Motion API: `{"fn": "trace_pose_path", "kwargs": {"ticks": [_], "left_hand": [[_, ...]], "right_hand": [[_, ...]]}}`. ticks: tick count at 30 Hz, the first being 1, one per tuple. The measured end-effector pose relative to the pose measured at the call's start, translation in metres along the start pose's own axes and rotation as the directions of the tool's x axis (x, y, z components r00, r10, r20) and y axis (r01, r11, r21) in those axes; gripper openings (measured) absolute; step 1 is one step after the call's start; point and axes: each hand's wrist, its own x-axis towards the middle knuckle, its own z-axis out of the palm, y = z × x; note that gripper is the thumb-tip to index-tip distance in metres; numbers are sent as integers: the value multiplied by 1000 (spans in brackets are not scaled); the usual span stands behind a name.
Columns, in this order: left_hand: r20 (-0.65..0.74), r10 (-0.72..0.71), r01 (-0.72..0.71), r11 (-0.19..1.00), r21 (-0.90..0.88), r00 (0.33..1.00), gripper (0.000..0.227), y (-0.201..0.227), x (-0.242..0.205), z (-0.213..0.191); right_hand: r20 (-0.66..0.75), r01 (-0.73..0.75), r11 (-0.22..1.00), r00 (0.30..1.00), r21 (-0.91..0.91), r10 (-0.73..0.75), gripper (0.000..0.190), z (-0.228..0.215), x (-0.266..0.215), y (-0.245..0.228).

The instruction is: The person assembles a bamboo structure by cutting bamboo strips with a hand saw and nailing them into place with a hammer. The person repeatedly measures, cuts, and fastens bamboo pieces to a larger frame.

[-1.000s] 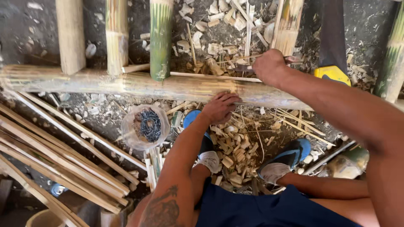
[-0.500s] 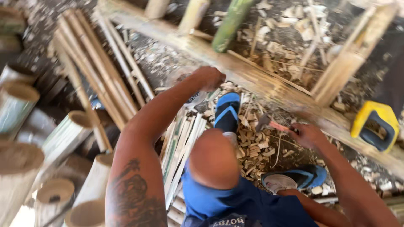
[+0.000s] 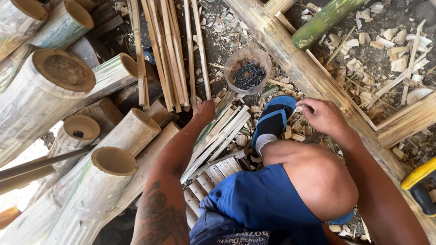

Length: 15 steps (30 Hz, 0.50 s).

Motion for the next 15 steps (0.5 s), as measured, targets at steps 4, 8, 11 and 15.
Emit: {"fn": "trace_pose_path", "kwargs": {"ticks": [4,8,11,15], "left_hand": [[3,-10,10,1000,9,1000,38,-2,-9,-12],[94,76,-65,992,-108,993,26,21,-2,-54],[39,118,-120,991,53,992,34,33,-1,-76],[310,30,-128,945,301,950,51,36,-21,-65]], "right_hand": [[1,22,1000,1000,-21,-22,22,-11,5,-25],[-24,115,992,993,45,-114,21,-14,2,-13],[-21,107,993,994,40,-107,21,-6,-4,-3],[57,-101,995,993,-27,102,22,-3,-11,4]]}}
